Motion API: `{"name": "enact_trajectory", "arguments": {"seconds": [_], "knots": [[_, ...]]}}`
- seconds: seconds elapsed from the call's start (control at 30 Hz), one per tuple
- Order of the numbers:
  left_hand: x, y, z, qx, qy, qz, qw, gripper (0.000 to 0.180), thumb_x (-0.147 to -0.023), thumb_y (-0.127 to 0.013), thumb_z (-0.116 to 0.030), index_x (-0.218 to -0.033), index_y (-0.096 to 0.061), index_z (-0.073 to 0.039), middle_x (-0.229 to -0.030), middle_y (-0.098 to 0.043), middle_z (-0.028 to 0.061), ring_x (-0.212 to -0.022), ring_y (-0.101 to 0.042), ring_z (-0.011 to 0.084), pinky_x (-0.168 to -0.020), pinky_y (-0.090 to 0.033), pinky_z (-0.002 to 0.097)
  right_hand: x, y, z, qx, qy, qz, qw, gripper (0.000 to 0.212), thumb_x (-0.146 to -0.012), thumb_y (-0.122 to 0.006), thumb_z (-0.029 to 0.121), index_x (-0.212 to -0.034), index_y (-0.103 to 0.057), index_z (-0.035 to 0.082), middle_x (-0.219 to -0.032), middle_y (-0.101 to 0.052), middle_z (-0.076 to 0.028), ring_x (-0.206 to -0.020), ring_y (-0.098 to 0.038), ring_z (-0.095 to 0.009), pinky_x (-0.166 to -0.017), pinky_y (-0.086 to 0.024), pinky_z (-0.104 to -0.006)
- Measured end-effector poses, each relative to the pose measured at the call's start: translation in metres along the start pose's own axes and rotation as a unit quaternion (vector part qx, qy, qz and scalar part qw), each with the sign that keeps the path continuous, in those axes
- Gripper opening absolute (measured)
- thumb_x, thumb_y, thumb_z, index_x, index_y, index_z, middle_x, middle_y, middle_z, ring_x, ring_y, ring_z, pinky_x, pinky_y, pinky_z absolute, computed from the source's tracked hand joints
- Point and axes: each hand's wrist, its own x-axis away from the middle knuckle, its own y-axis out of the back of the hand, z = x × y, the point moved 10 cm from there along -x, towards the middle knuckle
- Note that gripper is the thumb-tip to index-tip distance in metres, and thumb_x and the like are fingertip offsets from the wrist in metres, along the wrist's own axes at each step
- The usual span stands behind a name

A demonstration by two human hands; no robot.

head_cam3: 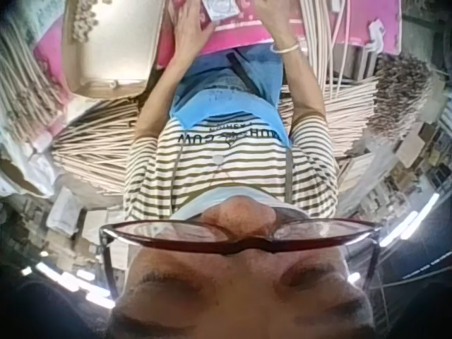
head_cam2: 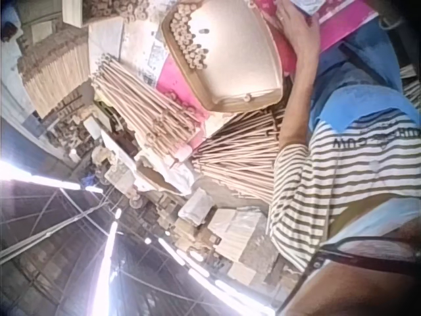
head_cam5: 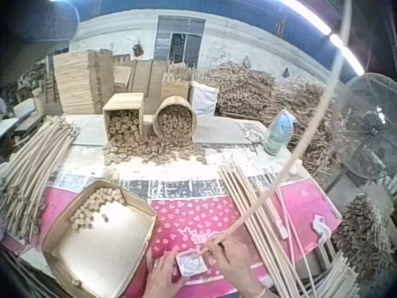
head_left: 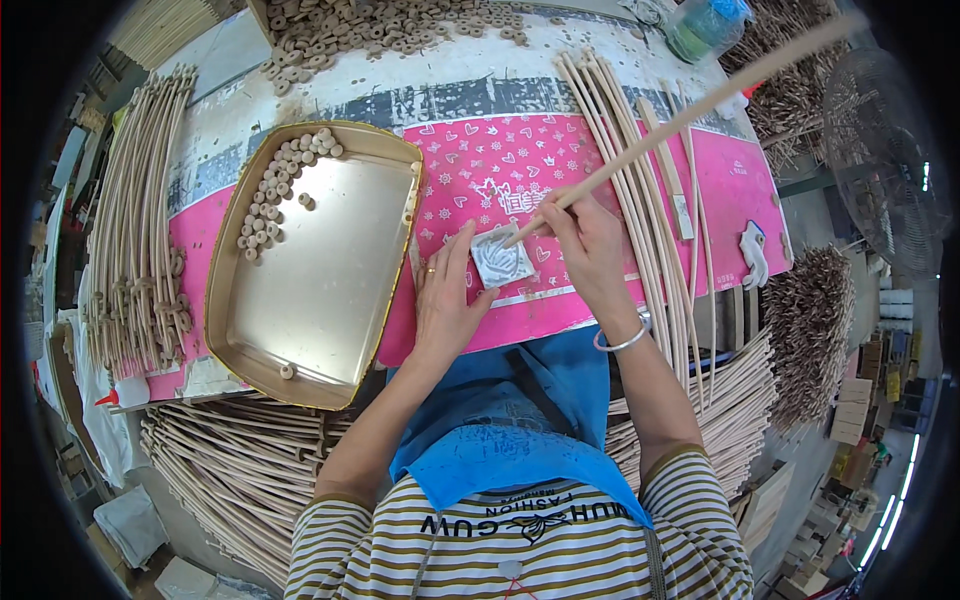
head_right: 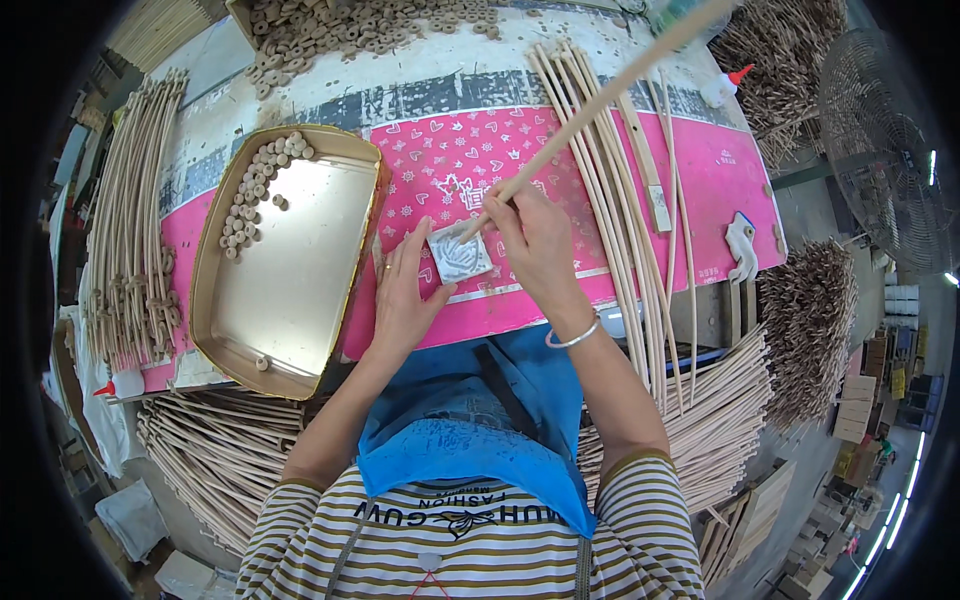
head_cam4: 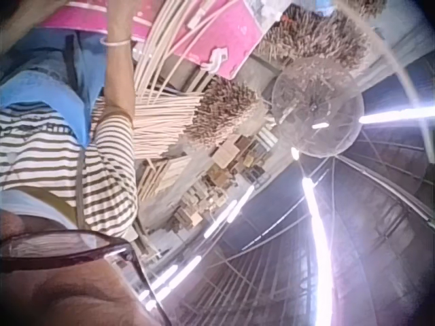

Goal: Assembling wooden sticks and beads by applying glue and joining them at a workshop workbench.

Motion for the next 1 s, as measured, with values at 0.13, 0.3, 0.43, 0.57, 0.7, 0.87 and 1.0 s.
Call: {"name": "enact_trajectory", "arguments": {"seconds": [0.13,0.3,0.43,0.57,0.7,0.87,1.0], "knots": [[0.000,0.003,0.002,0.059,0.002,-0.003,0.998,0.095,-0.074,-0.084,-0.006,-0.154,-0.033,-0.004,-0.146,-0.049,0.0201,-0.135,-0.046,0.0373,-0.114,-0.036,0.0457,-0.005,-0.016,-0.007,0.073,0.015,0.034,0.997,0.012,-0.100,-0.061,0.011,-0.101,-0.063,-0.001,-0.080,-0.066,-0.012,-0.071,-0.071,-0.022,-0.059,-0.052,-0.0337],[0.001,0.001,0.004,0.065,-0.009,-0.014,0.998,0.095,-0.074,-0.084,-0.005,-0.155,-0.033,-0.003,-0.147,-0.049,0.0200,-0.134,-0.047,0.0373,-0.113,-0.036,0.0453,0.005,-0.031,-0.008,0.032,-0.011,0.045,0.998,0.013,-0.100,-0.061,0.012,-0.101,-0.062,-0.001,-0.081,-0.066,-0.013,-0.071,-0.070,-0.024,-0.061,-0.053,-0.0346],[0.002,0.005,0.006,0.072,-0.009,-0.023,0.997,0.095,-0.073,-0.084,-0.007,-0.154,-0.034,-0.006,-0.143,-0.052,0.0182,-0.131,-0.049,0.0357,-0.111,-0.036,0.0490,0.003,-0.034,0.002,0.033,0.005,0.081,0.996,0.014,-0.100,-0.060,0.013,-0.101,-0.062,-0.001,-0.082,-0.066,-0.013,-0.072,-0.070,-0.023,-0.062,-0.054,-0.0344],[0.002,0.002,0.007,0.080,-0.004,-0.016,0.997,0.094,-0.074,-0.084,-0.008,-0.154,-0.034,-0.005,-0.142,-0.052,0.0182,-0.130,-0.050,0.0357,-0.111,-0.036,0.0489,-0.010,-0.041,-0.003,-0.003,0.000,0.112,0.994,0.013,-0.101,-0.059,0.011,-0.102,-0.062,-0.002,-0.081,-0.067,-0.012,-0.073,-0.071,-0.020,-0.064,-0.055,-0.0319],[0.001,0.001,0.004,0.077,-0.008,-0.009,0.997,0.093,-0.075,-0.083,-0.006,-0.154,-0.034,-0.002,-0.145,-0.049,0.0203,-0.131,-0.049,0.0365,-0.112,-0.038,0.0448,-0.020,-0.053,-0.013,-0.015,-0.001,0.129,0.992,0.015,-0.100,-0.060,0.013,-0.099,-0.063,-0.002,-0.077,-0.067,-0.012,-0.069,-0.071,-0.022,-0.062,-0.054,-0.0337],[0.001,0.002,0.006,0.079,-0.004,-0.009,0.997,0.091,-0.076,-0.082,-0.005,-0.153,-0.034,-0.002,-0.143,-0.051,0.0205,-0.130,-0.050,0.0365,-0.110,-0.039,0.0454,-0.023,-0.066,-0.001,-0.009,-0.008,0.195,0.981,0.018,-0.100,-0.059,0.017,-0.098,-0.064,0.000,-0.077,-0.066,-0.012,-0.070,-0.069,-0.025,-0.064,-0.053,-0.0364],[0.004,-0.001,0.009,0.078,-0.004,-0.015,0.997,0.094,-0.074,-0.082,-0.007,-0.154,-0.033,-0.005,-0.143,-0.051,0.0181,-0.129,-0.050,0.0362,-0.110,-0.036,0.0486,-0.018,-0.081,0.005,0.061,0.028,0.271,0.960,0.024,-0.100,-0.058,0.025,-0.097,-0.063,0.002,-0.080,-0.065,-0.015,-0.076,-0.067,-0.032,-0.069,-0.051,-0.0421]]}}
